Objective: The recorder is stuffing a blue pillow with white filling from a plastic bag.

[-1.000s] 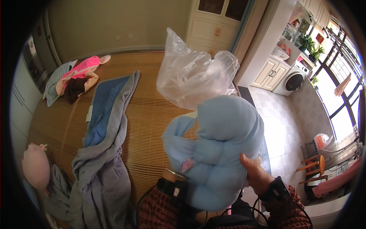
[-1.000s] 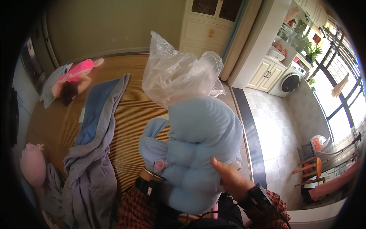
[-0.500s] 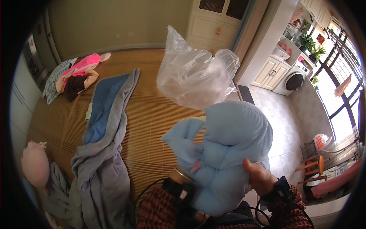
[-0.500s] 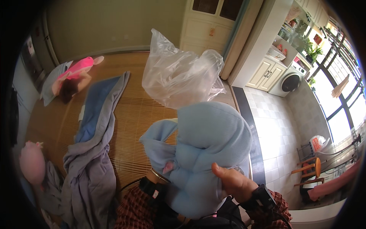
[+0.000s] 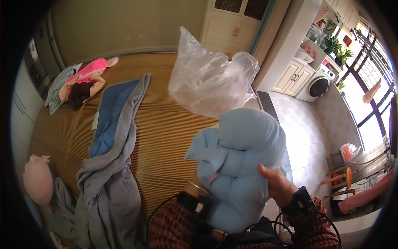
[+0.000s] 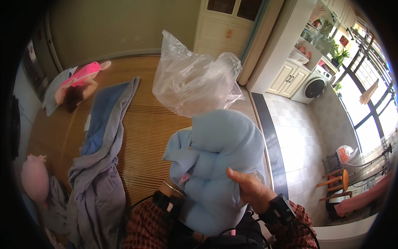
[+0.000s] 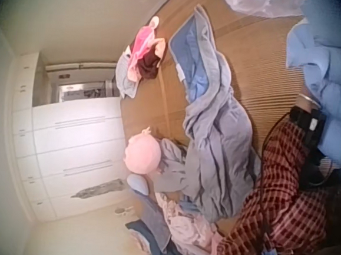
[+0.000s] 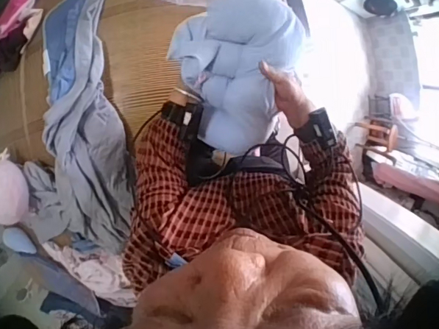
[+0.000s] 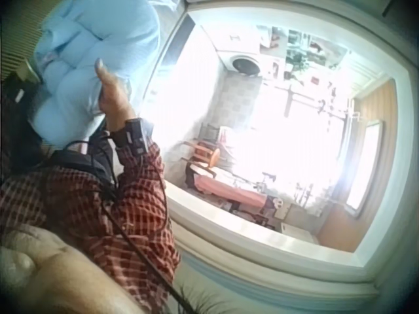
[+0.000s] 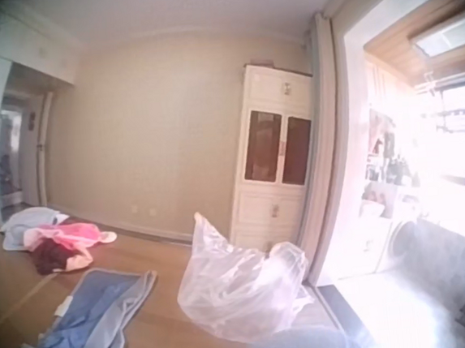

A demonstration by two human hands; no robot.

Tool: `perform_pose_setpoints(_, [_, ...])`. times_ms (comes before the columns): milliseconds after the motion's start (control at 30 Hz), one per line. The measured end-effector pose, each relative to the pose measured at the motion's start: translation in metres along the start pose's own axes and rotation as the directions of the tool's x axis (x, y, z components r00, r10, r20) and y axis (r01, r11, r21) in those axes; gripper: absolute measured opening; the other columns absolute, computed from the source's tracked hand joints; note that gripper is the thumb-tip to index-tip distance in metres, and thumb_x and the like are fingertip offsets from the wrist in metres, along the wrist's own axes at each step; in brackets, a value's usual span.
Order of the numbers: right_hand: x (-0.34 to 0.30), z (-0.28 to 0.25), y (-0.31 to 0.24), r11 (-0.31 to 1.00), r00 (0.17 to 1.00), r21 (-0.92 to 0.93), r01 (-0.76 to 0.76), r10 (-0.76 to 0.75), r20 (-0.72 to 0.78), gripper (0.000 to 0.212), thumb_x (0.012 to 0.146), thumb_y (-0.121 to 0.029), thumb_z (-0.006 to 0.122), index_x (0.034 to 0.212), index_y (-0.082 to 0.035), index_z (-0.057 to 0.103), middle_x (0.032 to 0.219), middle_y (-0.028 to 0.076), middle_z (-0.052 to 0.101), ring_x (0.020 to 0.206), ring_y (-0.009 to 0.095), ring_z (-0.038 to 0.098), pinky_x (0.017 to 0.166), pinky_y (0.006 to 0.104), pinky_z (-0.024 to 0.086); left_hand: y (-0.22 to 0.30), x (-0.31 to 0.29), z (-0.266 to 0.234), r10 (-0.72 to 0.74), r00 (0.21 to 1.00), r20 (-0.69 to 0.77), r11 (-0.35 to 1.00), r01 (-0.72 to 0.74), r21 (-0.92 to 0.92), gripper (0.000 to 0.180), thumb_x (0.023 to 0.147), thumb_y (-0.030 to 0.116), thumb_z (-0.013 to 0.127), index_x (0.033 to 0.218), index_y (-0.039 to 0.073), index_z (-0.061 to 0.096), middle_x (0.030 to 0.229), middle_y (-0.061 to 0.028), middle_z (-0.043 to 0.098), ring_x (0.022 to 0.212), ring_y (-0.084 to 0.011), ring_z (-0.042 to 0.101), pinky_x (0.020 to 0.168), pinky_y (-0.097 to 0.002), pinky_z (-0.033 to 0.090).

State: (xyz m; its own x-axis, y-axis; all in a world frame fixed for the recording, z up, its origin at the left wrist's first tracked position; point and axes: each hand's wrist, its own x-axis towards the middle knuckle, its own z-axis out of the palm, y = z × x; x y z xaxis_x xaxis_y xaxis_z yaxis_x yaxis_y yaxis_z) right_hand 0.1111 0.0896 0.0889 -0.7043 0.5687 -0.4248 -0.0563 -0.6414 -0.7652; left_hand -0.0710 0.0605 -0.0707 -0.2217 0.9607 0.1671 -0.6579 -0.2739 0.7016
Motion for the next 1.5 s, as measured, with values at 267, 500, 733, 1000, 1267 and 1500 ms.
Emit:
perform_pose_setpoints(267, [-0.029, 0.003, -0.012, 0.999, 0.999, -0.045, -0.008, 0.006, -0.041, 0.070, 0.078, -0.019, 0.068, 0.134, 0.003, 0.032, 0.123, 0.021, 0.050, 0.110, 0.032, 0.053, 0.092, 0.0427, 0.046, 0.023, 0.005, 0.005, -0.058, 0.998, 0.024, 0.980, 0.052, 0.191, 0.026, 0.091, 0.007, 0.045, 0.115, -0.001, 0.047, 0.098, -0.0087, 0.054, 0.069, -0.0126, 0.054, 0.052, -0.0222, 0.048])
perform_pose_setpoints(500, [-0.041, -0.011, -0.023, 0.533, 0.955, -0.829, -0.168, -0.119, -0.270, 0.048, 0.078, -0.013, 0.063, 0.120, 0.004, 0.049, 0.115, 0.017, 0.056, 0.107, 0.023, 0.053, 0.092, 0.0349, 0.042, 0.037, 0.016, 0.003, -0.067, 0.995, 0.067, 0.921, 0.036, 0.388, 0.025, 0.091, 0.007, 0.044, 0.115, -0.001, 0.047, 0.097, -0.0088, 0.054, 0.069, -0.0126, 0.054, 0.051, -0.0222, 0.048])
perform_pose_setpoints(733, [-0.026, -0.004, -0.004, 0.814, 0.990, -0.575, 0.084, -0.134, -0.046, 0.059, 0.076, -0.019, 0.069, 0.124, 0.005, 0.045, 0.118, 0.017, 0.055, 0.110, 0.028, 0.052, 0.095, 0.0356, 0.041, 0.041, 0.013, 0.017, 0.030, 0.997, 0.074, 0.833, -0.066, 0.550, 0.025, 0.091, 0.007, 0.044, 0.115, -0.001, 0.047, 0.097, -0.0088, 0.054, 0.068, -0.0125, 0.055, 0.050, -0.0222, 0.048])
perform_pose_setpoints(1000, [-0.018, -0.006, -0.009, 0.964, 0.997, -0.258, -0.072, 0.072, -0.007, 0.050, 0.078, -0.016, 0.067, 0.118, 0.008, 0.051, 0.113, 0.016, 0.059, 0.105, 0.026, 0.056, 0.093, 0.0343, 0.043, 0.058, 0.007, 0.033, 0.256, 0.960, 0.111, 0.505, -0.230, 0.832, 0.025, 0.091, 0.007, 0.043, 0.114, -0.001, 0.047, 0.097, -0.0088, 0.055, 0.068, -0.0124, 0.055, 0.049, -0.0222, 0.047])
perform_pose_setpoints(1267, [-0.008, -0.011, -0.007, 0.977, 0.984, -0.164, -0.136, 0.113, -0.139, 0.042, 0.086, -0.021, 0.058, 0.119, 0.006, 0.051, 0.110, 0.013, 0.060, 0.102, 0.023, 0.057, 0.089, 0.0321, 0.045, 0.057, 0.010, 0.036, 0.298, 0.945, 0.139, 0.370, -0.248, 0.895, 0.024, 0.091, 0.007, 0.043, 0.113, -0.001, 0.048, 0.096, -0.0088, 0.055, 0.068, -0.0124, 0.055, 0.050, -0.0223, 0.047])
perform_pose_setpoints(1500, [-0.008, 0.000, -0.023, 0.749, 0.961, -0.655, 0.096, -0.242, -0.136, 0.040, 0.087, -0.020, 0.057, 0.117, 0.006, 0.053, 0.103, 0.013, 0.062, 0.095, 0.019, 0.058, 0.083, 0.0313, 0.047, 0.052, 0.013, 0.011, 0.146, 0.989, 0.011, 0.734, -0.116, 0.669, 0.023, 0.091, 0.009, 0.045, 0.111, -0.001, 0.050, 0.096, -0.0083, 0.056, 0.072, -0.0127, 0.055, 0.054, -0.0223, 0.047])
